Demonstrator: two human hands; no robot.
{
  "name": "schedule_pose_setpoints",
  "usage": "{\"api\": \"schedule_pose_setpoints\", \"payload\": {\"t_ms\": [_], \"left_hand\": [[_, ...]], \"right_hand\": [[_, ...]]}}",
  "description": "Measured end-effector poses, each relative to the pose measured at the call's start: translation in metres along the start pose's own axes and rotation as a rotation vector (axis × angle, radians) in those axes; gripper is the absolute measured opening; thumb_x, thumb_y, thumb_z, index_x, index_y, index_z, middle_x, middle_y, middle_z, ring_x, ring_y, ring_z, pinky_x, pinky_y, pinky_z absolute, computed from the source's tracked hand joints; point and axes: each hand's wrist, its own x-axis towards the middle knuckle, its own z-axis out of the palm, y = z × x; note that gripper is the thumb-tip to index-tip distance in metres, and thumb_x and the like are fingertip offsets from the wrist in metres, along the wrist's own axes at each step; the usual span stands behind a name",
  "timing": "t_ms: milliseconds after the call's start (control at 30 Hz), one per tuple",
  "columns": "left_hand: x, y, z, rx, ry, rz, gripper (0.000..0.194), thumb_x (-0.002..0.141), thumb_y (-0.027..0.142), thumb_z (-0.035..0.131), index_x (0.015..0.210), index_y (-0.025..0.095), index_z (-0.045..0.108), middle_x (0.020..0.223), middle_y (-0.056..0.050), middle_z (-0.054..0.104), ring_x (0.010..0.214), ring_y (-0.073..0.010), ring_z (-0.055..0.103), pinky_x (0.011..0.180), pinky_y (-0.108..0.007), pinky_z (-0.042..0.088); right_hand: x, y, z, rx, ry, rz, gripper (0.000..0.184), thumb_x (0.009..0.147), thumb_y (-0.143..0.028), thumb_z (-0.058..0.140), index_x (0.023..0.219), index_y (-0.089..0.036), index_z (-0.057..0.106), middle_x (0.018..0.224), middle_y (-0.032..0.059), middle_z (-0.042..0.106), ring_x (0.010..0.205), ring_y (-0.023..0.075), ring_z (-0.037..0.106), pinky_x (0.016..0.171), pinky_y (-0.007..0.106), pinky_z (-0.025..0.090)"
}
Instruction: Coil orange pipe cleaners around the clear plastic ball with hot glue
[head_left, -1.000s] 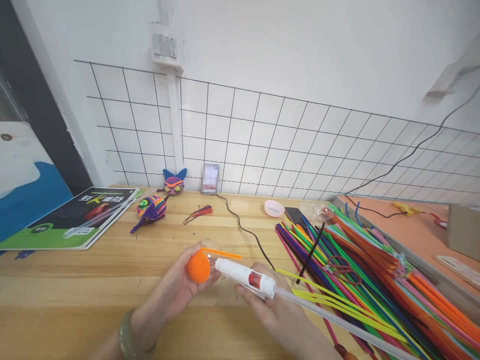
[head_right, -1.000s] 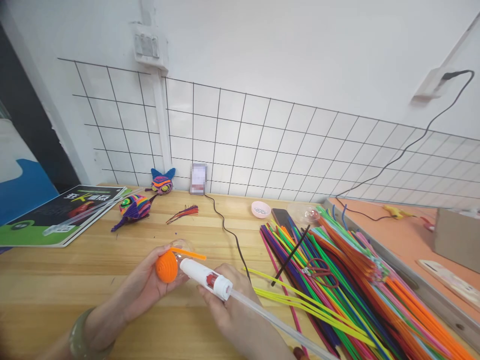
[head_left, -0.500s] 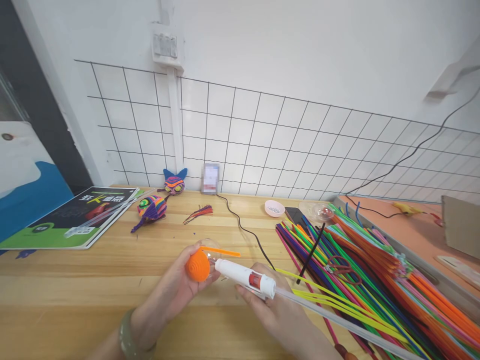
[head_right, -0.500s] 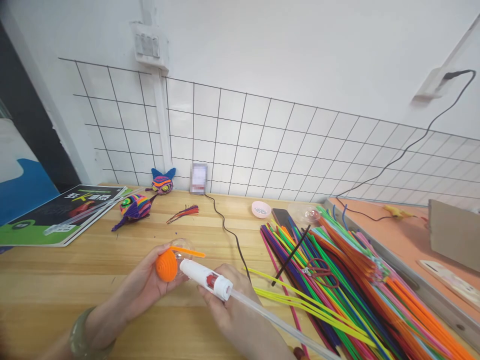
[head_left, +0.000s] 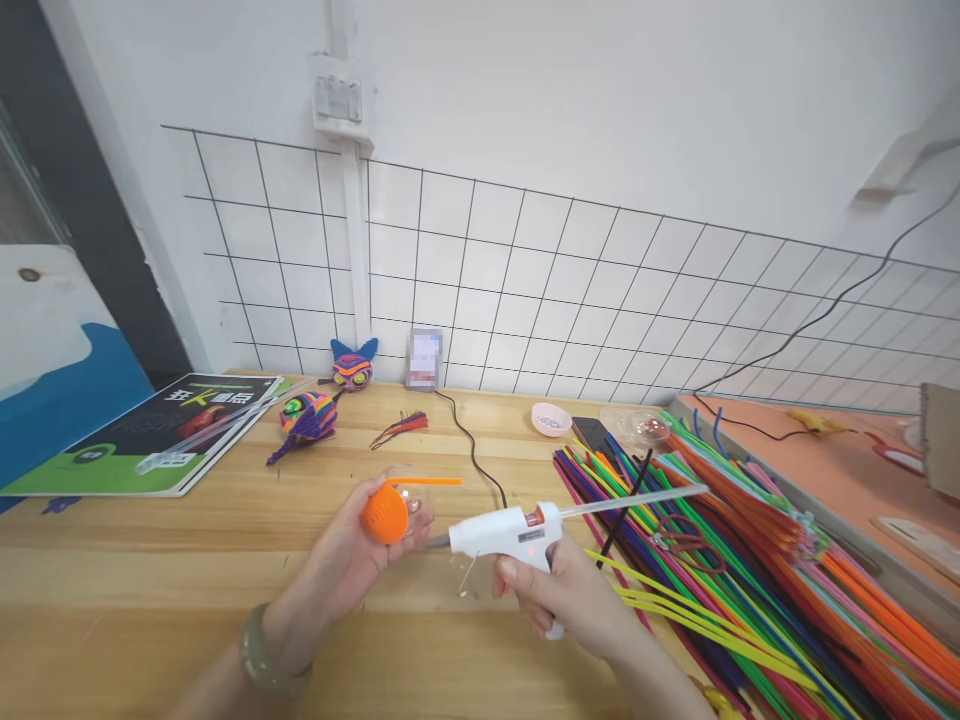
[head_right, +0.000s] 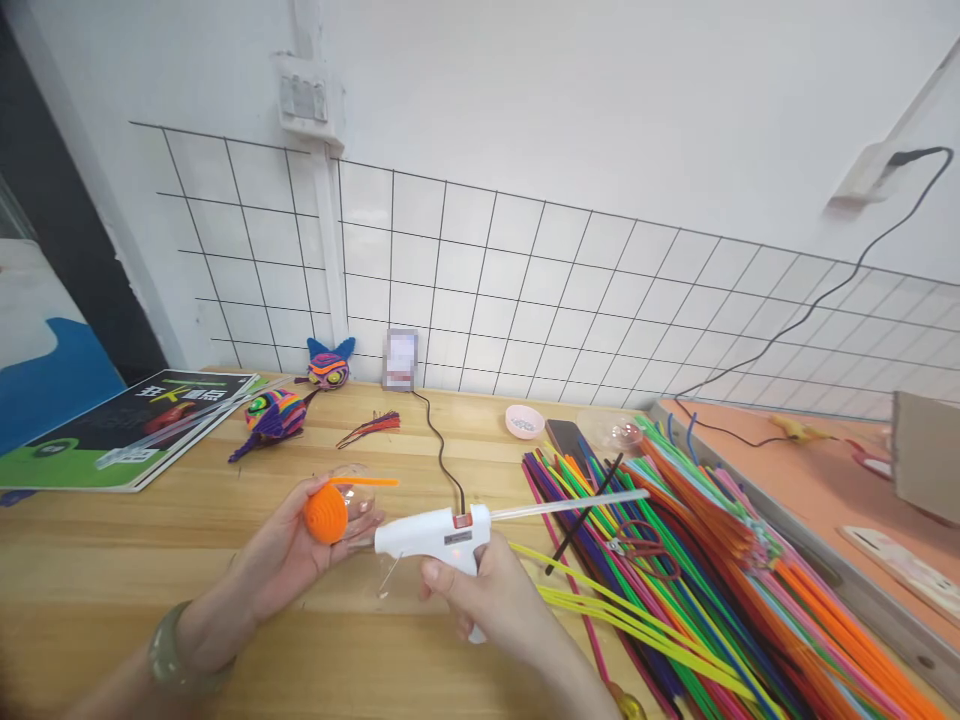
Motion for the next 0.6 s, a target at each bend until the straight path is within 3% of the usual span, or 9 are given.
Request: {"api": "schedule_pose_setpoints", "payload": {"t_ms": [100, 200, 300, 467, 600], "left_hand": [[0.002, 0.002, -0.002, 0.013, 0.007, 0.020, 0.022, 0.087, 0.028, 0.052, 0.107, 0.019, 0.052, 0.079, -0.010, 0.073, 0.082, -0.0277, 0.074, 0.085, -0.045, 0.055], [0.000, 0.002, -0.001, 0.038, 0.001, 0.041, 0.024, 0.086, 0.025, 0.053, 0.109, 0.021, 0.054, 0.082, -0.009, 0.074, 0.081, -0.0252, 0.074, 0.084, -0.044, 0.055], [-0.002, 0.002, 0.002, 0.040, -0.045, 0.030, 0.020, 0.086, 0.023, 0.054, 0.105, 0.020, 0.057, 0.082, -0.010, 0.074, 0.082, -0.0236, 0.073, 0.083, -0.041, 0.055], [-0.007, 0.000, 0.005, 0.009, -0.084, 0.028, 0.010, 0.083, 0.021, 0.059, 0.092, 0.019, 0.064, 0.084, -0.007, 0.074, 0.080, -0.0212, 0.072, 0.086, -0.038, 0.054], [-0.010, -0.003, 0.005, 0.035, -0.138, 0.050, 0.012, 0.082, 0.025, 0.063, 0.089, 0.018, 0.069, 0.091, -0.006, 0.072, 0.084, -0.0221, 0.069, 0.090, -0.041, 0.051]], "right_hand": [[0.001, 0.001, -0.003, -0.102, -0.161, 0.065, 0.043, 0.081, -0.058, 0.058, 0.082, -0.016, 0.067, 0.055, -0.0027, 0.058, 0.038, 0.0059, 0.039, 0.035, 0.015, 0.029], [0.003, 0.005, 0.003, -0.235, -0.239, 0.117, 0.034, 0.084, -0.049, 0.057, 0.079, -0.017, 0.067, 0.054, -0.0045, 0.056, 0.040, 0.0062, 0.042, 0.037, 0.014, 0.031], [0.006, 0.012, 0.012, -0.332, -0.150, 0.131, 0.029, 0.084, -0.044, 0.057, 0.072, -0.018, 0.064, 0.051, -0.0065, 0.048, 0.040, 0.0066, 0.042, 0.038, 0.015, 0.031], [0.007, 0.016, 0.016, -0.614, 0.129, 0.088, 0.036, 0.079, -0.036, 0.065, 0.050, -0.019, 0.051, 0.046, -0.0053, 0.040, 0.044, 0.0102, 0.037, 0.044, 0.021, 0.024], [0.007, 0.008, 0.012, -0.722, 0.262, -0.028, 0.031, 0.083, -0.036, 0.063, 0.058, -0.020, 0.057, 0.061, 0.0024, 0.057, 0.063, 0.0195, 0.054, 0.057, 0.027, 0.037]]}}
